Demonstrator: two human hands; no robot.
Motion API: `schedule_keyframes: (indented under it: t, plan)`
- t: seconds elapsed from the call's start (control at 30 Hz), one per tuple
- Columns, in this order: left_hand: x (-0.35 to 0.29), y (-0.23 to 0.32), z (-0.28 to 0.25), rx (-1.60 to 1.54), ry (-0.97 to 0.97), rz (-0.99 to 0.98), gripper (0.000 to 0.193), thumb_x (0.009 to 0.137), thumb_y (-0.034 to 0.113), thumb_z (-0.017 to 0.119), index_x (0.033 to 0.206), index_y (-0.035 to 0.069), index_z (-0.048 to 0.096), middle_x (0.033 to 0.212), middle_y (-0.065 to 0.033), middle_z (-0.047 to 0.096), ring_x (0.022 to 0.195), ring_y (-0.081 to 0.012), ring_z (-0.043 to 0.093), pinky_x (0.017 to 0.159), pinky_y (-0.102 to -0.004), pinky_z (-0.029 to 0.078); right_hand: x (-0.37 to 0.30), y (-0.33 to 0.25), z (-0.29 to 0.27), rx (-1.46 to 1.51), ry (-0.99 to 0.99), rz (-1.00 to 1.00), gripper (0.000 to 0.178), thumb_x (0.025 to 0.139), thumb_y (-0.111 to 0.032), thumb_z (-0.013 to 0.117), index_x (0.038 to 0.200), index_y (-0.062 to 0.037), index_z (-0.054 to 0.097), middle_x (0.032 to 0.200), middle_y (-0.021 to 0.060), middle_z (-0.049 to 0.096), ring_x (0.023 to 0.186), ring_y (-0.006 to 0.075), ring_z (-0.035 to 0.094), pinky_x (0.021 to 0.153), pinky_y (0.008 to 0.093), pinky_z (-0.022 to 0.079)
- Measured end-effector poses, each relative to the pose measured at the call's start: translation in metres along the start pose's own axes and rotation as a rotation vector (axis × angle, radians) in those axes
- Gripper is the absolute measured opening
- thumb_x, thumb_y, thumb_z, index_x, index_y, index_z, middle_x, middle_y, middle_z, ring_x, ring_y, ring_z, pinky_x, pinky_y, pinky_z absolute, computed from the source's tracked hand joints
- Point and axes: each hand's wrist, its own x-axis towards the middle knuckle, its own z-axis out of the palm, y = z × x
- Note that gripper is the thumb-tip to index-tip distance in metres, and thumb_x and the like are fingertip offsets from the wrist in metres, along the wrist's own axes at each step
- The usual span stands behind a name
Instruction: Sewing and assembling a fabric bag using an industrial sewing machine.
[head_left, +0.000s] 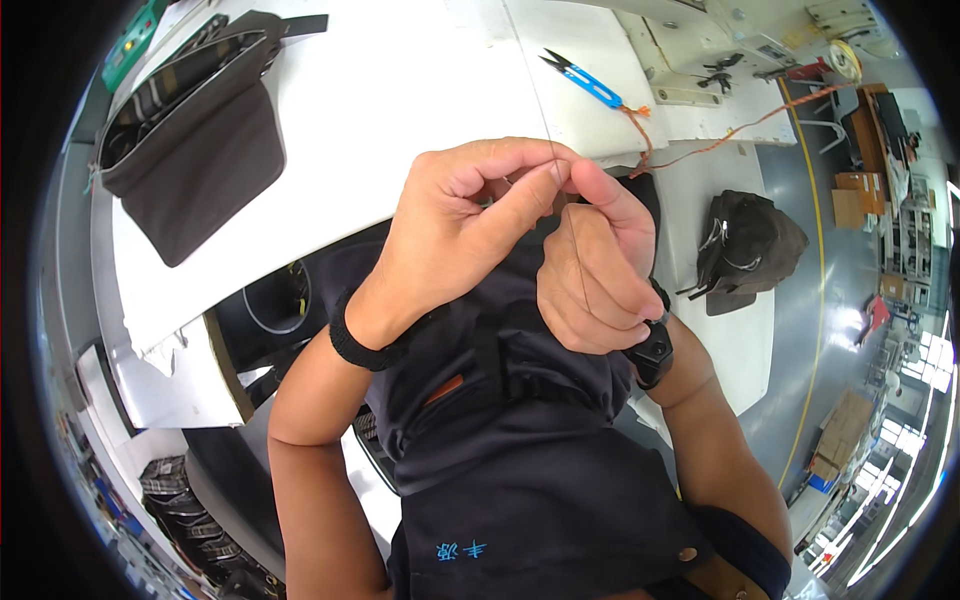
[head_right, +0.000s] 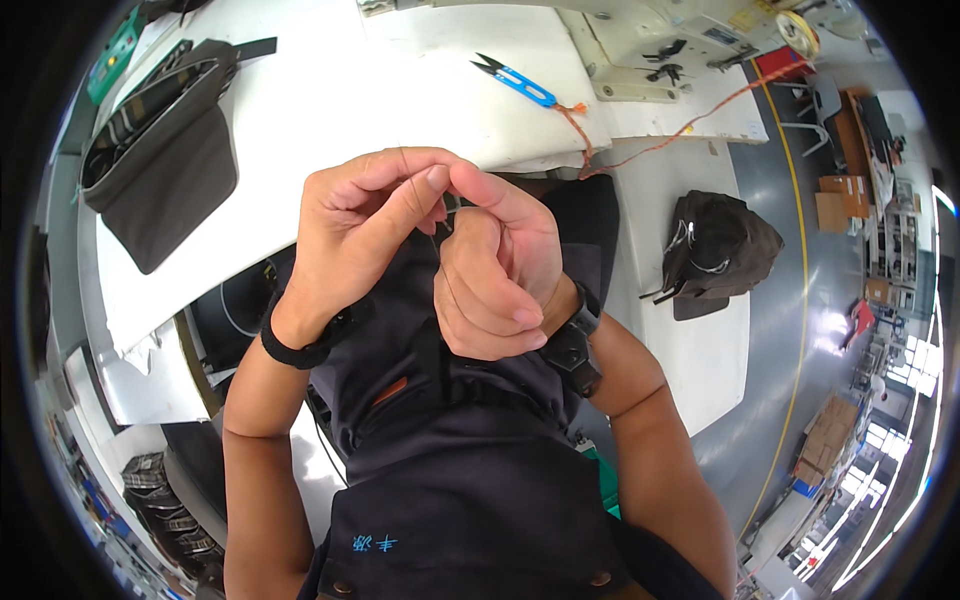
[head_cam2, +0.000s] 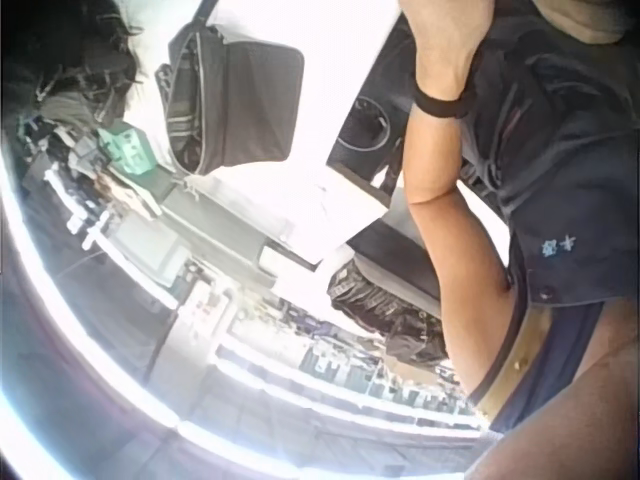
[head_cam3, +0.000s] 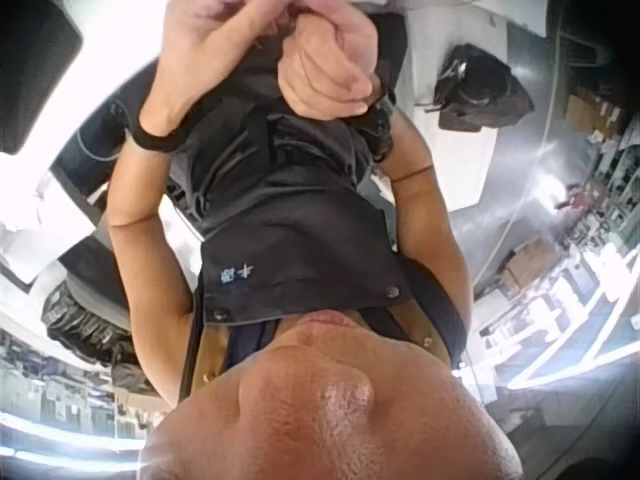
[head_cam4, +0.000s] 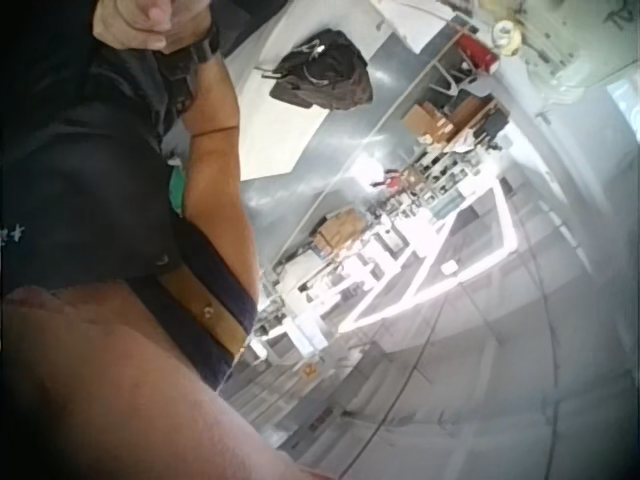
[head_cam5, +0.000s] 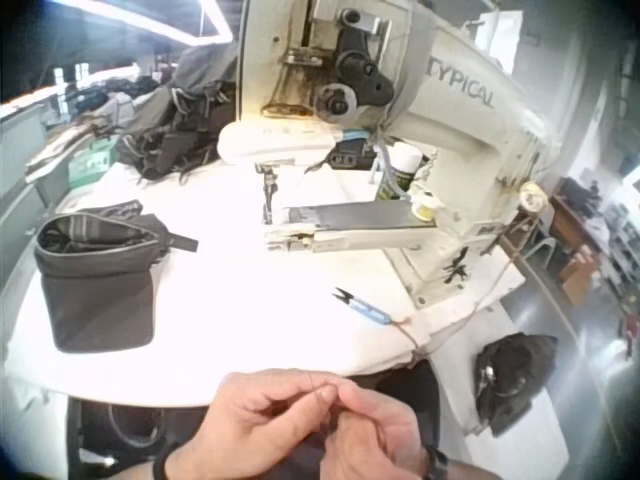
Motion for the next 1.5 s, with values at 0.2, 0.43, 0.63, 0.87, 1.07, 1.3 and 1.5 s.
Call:
schedule_keyframes:
  t: [0.2,0.43,0.63,0.87,1.07,1.3,1.5]
  plan:
    - [-0.003,0.014,-0.016,0.299,0.035,0.092,0.016,0.095,0.005,0.071,0.108,0.001,0.078,0.092,-0.0089,0.079,0.076,-0.0107,0.07,0.069,-0.0244,0.056,0.001,-0.004,-0.004,0.026,0.074,0.088,0.091,0.112,-0.047,0.002,0.072,0.0048,0.066,0.054,0.0112,0.056,0.042,0.0242,0.056,0.041,0.0329,0.043]
    - [-0.002,0.026,-0.025,0.372,0.024,0.013,0.013,0.091,0.004,0.072,0.102,-0.001,0.078,0.086,-0.0055,0.077,0.073,-0.0084,0.068,0.069,-0.0239,0.056,-0.001,-0.009,-0.006,0.008,0.162,0.207,0.092,0.111,-0.05,0.003,0.076,0.0055,0.067,0.049,0.009,0.051,0.041,0.0259,0.054,0.044,0.0337,0.044]
    - [-0.004,0.025,-0.019,0.307,0.189,-0.039,0.011,0.095,0.007,0.072,0.1,-0.001,0.077,0.084,-0.0044,0.075,0.073,-0.0069,0.067,0.069,-0.0231,0.055,0.008,0.001,-0.003,-0.168,0.417,0.219,0.1,0.109,-0.059,0.0,0.073,0.0082,0.065,0.047,0.01,0.047,0.039,0.0273,0.052,0.041,0.0338,0.044]
    - [-0.002,0.028,-0.041,-0.063,0.241,-0.184,0.03,0.103,0.021,0.067,0.119,-0.005,0.073,0.104,-0.0132,0.077,0.08,-0.0114,0.068,0.063,-0.025,0.056,0.014,0.004,0.003,-0.401,0.575,0.235,0.1,0.109,-0.061,0.004,0.073,0.0089,0.066,0.053,0.0132,0.053,0.044,0.0273,0.056,0.045,0.0337,0.047]
    - [0.0,0.034,-0.055,-0.496,0.003,-0.289,0.036,0.109,0.023,0.056,0.129,-0.006,0.066,0.112,-0.0141,0.075,0.073,-0.0089,0.065,0.059,-0.0218,0.054,0.023,0.013,0.017,-1.337,0.839,0.244,0.043,0.113,-0.028,0.046,0.097,0.005,0.07,0.075,0.0093,0.066,0.064,0.0143,0.062,0.062,0.0273,0.051]
    - [-0.004,0.025,-0.049,-0.3,0.153,-0.19,0.032,0.11,0.023,0.055,0.119,-0.004,0.07,0.086,-0.002,0.067,0.073,-0.0094,0.063,0.067,-0.0248,0.055,0.004,0.024,0.074,-1.904,0.431,-0.154,0.029,0.093,-0.009,0.066,0.122,-0.0029,0.067,0.098,0.0079,0.074,0.081,0.0208,0.072,0.072,0.0346,0.057]
    - [-0.011,0.025,-0.038,-0.044,0.214,-0.126,0.03,0.109,0.022,0.059,0.118,-0.005,0.071,0.08,-0.0009,0.062,0.069,-0.0086,0.058,0.063,-0.0241,0.05,0.048,0.07,0.167,-1.426,0.439,-0.646,0.04,0.102,-0.035,0.067,0.139,-0.0204,0.059,0.126,-0.0045,0.073,0.107,0.0253,0.069,0.095,0.0448,0.05]
